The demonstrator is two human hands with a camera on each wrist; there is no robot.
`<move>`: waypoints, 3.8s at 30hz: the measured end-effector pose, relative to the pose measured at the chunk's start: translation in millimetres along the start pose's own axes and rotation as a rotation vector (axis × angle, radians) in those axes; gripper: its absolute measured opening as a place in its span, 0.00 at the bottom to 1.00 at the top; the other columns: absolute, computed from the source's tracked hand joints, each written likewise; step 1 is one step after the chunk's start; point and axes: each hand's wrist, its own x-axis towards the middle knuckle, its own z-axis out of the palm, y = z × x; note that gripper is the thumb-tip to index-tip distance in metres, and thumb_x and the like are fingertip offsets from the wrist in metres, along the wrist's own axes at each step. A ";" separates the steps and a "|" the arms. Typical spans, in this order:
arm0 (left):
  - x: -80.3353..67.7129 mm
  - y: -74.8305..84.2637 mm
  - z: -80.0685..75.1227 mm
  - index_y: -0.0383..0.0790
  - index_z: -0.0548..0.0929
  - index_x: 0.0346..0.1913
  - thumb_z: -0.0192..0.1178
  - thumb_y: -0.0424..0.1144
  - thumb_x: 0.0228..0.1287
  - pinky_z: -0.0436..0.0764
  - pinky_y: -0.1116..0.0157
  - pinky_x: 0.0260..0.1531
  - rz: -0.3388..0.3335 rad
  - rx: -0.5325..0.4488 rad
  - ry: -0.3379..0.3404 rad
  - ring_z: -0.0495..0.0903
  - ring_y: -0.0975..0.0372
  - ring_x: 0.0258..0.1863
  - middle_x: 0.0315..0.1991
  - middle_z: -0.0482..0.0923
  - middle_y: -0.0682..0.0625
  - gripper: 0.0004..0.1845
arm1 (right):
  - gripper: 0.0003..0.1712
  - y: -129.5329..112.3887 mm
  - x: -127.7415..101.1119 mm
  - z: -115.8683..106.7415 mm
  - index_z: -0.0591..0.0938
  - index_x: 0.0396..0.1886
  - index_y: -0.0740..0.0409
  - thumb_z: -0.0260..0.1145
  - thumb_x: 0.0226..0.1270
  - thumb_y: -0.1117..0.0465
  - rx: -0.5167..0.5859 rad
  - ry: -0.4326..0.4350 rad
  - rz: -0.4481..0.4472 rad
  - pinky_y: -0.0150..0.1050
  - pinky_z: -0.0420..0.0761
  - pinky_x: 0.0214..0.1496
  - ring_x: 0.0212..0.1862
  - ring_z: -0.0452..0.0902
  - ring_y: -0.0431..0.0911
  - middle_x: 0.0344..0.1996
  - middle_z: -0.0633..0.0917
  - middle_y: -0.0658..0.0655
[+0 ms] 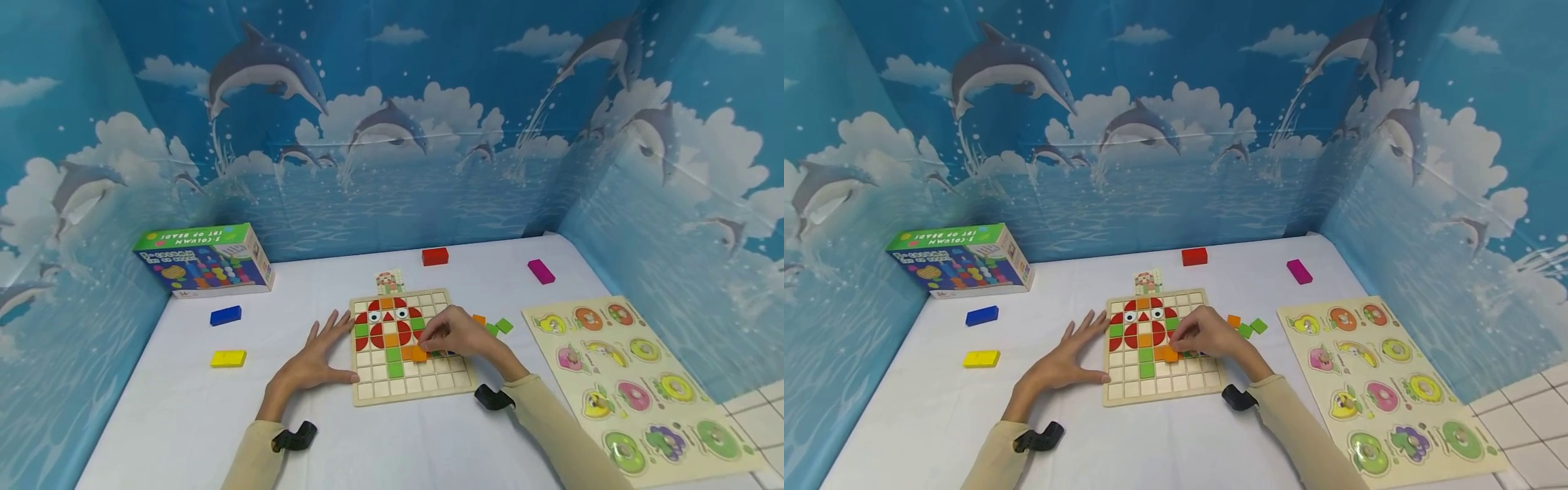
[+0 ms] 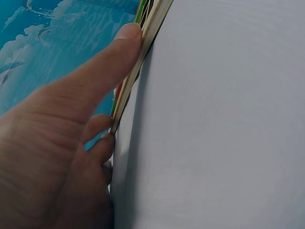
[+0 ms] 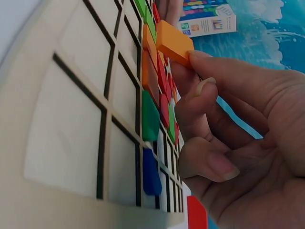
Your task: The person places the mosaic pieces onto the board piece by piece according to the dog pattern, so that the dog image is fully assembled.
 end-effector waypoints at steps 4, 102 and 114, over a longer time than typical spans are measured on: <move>-0.5 0.9 0.3 0.48 0.58 0.88 0.85 0.52 0.53 0.27 0.44 0.85 -0.001 0.003 -0.002 0.31 0.53 0.89 0.89 0.44 0.53 0.63 | 0.03 -1.5 0.4 7.3 0.94 0.38 0.61 0.79 0.65 0.69 0.008 -0.028 -0.027 0.30 0.85 0.33 0.28 0.81 0.40 0.32 0.93 0.51; -0.6 -0.4 2.8 0.45 0.59 0.87 0.85 0.53 0.53 0.27 0.42 0.85 0.016 0.012 0.010 0.32 0.50 0.89 0.89 0.45 0.50 0.63 | 0.03 52.8 -40.3 -75.4 0.93 0.39 0.61 0.78 0.68 0.69 -0.296 0.344 0.252 0.34 0.79 0.38 0.38 0.78 0.48 0.33 0.90 0.53; 1.7 -0.7 2.0 0.46 0.59 0.87 0.85 0.52 0.54 0.26 0.43 0.85 0.024 0.008 0.013 0.31 0.51 0.89 0.89 0.45 0.51 0.62 | 0.07 29.7 -26.0 -50.0 0.95 0.44 0.62 0.77 0.70 0.66 -0.116 0.213 0.180 0.30 0.78 0.32 0.37 0.79 0.48 0.36 0.93 0.54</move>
